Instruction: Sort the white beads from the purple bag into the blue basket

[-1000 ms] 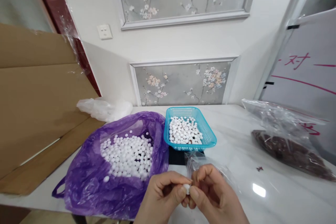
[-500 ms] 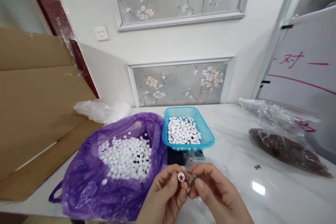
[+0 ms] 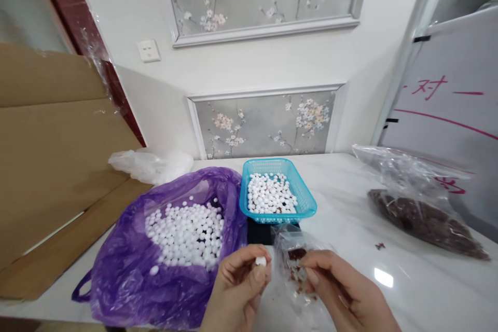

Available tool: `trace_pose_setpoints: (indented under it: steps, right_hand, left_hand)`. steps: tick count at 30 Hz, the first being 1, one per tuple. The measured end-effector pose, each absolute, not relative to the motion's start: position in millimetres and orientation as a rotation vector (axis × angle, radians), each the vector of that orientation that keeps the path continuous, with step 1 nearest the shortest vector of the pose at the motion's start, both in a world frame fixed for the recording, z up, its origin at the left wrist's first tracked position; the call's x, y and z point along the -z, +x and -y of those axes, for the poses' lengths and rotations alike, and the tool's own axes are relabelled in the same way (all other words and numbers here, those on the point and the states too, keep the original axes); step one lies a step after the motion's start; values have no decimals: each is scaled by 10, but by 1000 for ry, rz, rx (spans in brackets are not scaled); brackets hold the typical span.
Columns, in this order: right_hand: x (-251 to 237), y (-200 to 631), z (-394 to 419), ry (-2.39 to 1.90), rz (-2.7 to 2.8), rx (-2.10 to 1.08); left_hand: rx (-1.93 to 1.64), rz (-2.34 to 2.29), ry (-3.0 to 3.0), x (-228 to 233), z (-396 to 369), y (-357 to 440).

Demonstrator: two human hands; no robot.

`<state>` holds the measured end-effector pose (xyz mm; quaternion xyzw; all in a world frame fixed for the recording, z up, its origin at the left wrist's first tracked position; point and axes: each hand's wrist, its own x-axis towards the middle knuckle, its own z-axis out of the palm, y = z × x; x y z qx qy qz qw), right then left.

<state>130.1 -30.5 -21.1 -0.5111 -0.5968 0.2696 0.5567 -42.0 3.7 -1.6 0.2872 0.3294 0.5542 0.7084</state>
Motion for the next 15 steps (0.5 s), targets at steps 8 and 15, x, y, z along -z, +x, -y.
trace_pose_setpoints:
  steps: [8, 15]
  right_hand:
    - [513, 1405, 92, -1606, 1872, -294]
    - [655, 1317, -88, -1855, 2176, -244]
  left_hand:
    - [-1260, -876, 1044, -79, -349, -269]
    - [-1483, -1131, 1565, -197, -1215, -149]
